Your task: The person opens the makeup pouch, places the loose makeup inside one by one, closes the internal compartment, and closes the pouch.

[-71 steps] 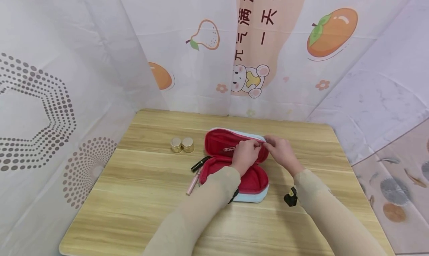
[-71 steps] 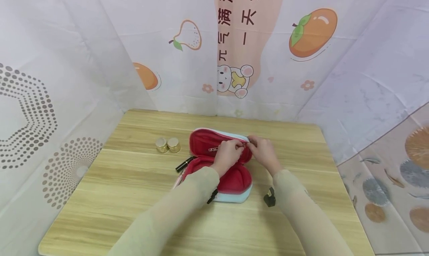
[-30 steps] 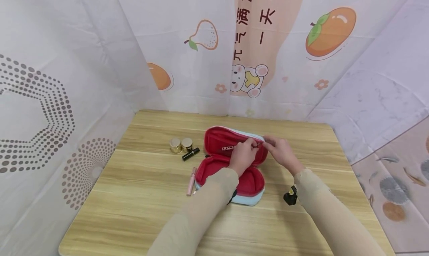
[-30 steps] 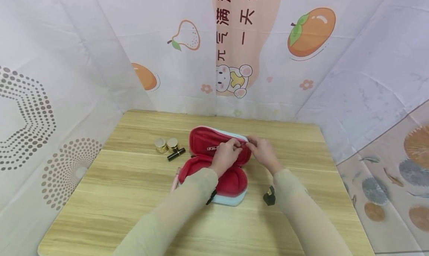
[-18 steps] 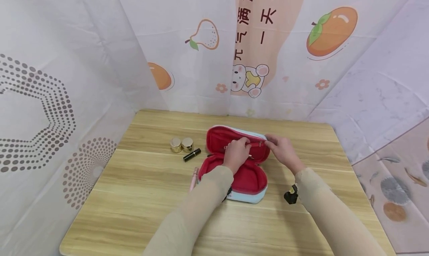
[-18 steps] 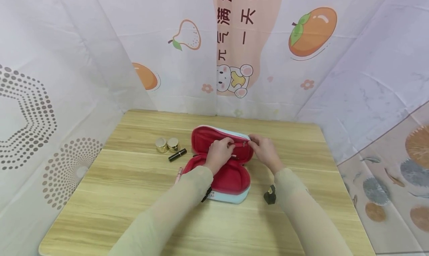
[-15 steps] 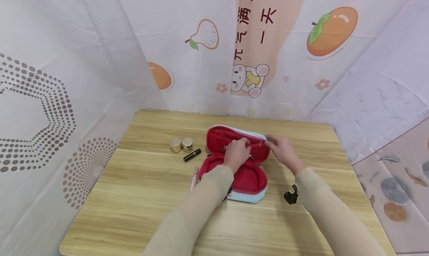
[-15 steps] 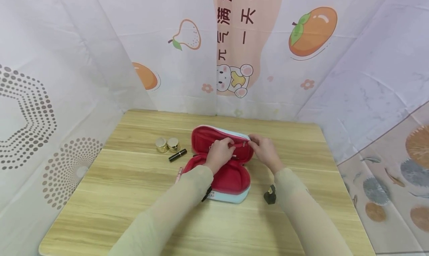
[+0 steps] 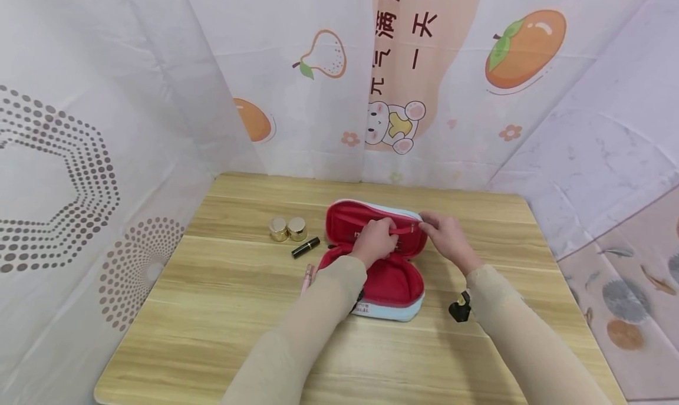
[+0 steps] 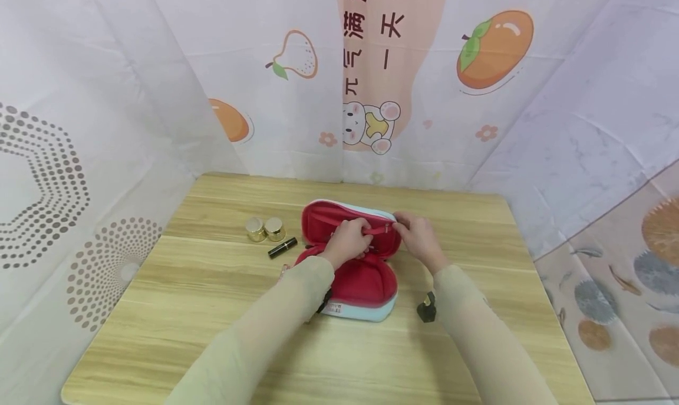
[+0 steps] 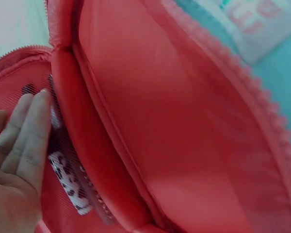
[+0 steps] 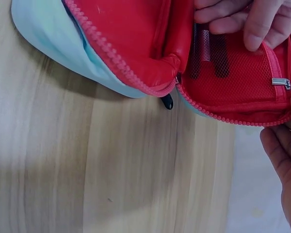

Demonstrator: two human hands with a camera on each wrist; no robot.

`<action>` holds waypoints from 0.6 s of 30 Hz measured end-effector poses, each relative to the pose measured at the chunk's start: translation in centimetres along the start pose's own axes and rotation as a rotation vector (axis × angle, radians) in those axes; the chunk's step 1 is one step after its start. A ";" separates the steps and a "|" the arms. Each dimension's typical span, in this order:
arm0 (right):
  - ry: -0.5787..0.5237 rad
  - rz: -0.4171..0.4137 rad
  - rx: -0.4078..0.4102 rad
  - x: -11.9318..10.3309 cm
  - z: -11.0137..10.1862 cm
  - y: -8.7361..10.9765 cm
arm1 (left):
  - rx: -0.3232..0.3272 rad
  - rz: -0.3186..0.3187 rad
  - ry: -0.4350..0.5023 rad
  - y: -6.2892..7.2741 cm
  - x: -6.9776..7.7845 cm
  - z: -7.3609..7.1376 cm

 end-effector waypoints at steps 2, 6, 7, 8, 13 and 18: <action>0.003 0.001 0.004 0.1 -0.2 0.1 | 0.009 0.012 0.039 0.1 0.0 -0.2; 0.011 0.000 0.003 0.2 -0.3 0.0 | 0.029 0.041 0.080 0.4 -0.5 -1.2; 0.011 -0.003 0.001 0.1 -0.3 0.0 | 0.035 0.046 0.088 0.4 -0.7 -1.5; 0.010 -0.005 0.001 0.1 -0.3 0.0 | 0.042 0.052 0.094 0.5 -0.8 -1.8; -0.006 -0.009 0.004 0.3 -0.3 0.1 | 0.067 0.082 0.100 0.8 -1.3 -3.5; -0.017 -0.008 0.010 0.5 -0.3 0.1 | 0.105 0.129 0.036 0.9 -1.7 -5.4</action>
Point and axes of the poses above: each hand's wrist, its own y-axis away from the middle knuckle, its own z-axis out of the palm, x = y × z, the point moved 6 cm from there along -y, towards the middle knuckle, and after that the axes turned 5 degrees about y, right-handed, at the moved point
